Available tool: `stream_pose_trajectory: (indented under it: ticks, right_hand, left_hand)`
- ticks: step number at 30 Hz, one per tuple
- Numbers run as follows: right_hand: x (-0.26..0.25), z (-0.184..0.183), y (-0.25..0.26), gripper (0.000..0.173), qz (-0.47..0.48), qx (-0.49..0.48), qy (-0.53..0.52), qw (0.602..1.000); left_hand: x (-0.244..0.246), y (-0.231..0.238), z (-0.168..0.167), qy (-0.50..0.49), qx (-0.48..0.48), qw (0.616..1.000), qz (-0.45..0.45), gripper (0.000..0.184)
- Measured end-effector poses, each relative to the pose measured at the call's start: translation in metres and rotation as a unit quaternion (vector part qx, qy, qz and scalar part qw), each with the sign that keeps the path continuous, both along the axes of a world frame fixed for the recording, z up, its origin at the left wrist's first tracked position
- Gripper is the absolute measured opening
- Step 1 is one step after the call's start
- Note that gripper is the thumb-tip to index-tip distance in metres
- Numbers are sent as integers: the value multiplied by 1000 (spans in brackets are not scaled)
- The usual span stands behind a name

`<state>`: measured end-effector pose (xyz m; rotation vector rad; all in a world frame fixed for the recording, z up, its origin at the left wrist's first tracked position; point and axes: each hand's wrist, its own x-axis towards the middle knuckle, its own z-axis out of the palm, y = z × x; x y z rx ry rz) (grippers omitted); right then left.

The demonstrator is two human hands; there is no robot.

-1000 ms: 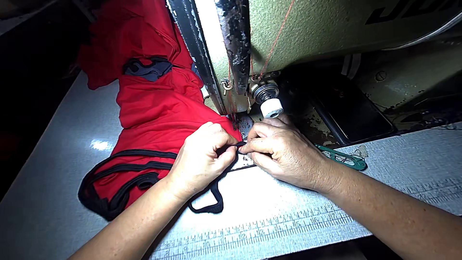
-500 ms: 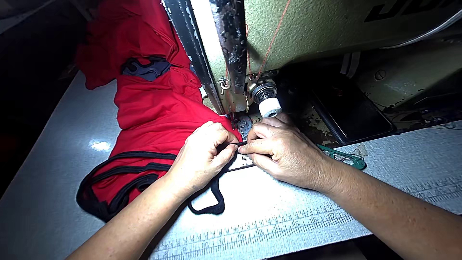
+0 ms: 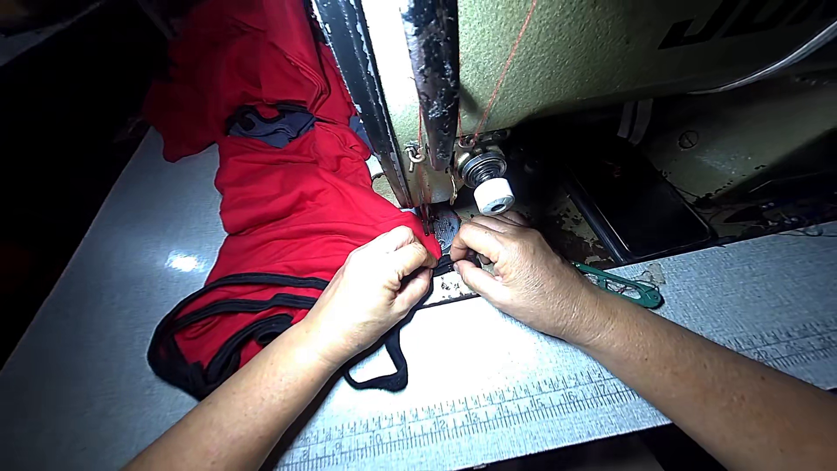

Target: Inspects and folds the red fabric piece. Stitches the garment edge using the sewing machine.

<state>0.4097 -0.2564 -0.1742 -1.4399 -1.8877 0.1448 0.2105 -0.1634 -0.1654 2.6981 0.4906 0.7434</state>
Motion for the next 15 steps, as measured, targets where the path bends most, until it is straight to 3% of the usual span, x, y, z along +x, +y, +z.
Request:
stream_pose_trajectory:
  ticks: [4,15]
  right_hand:
    - [-1,-1,1,22,6,-3,-4,1000]
    - [2,-2,-1,23,17,7,-21,1000]
  left_hand:
    - [-1,2,-2,-14,-1,1000,-16,16]
    - [-4,5,0,-8,62,996,-56,20]
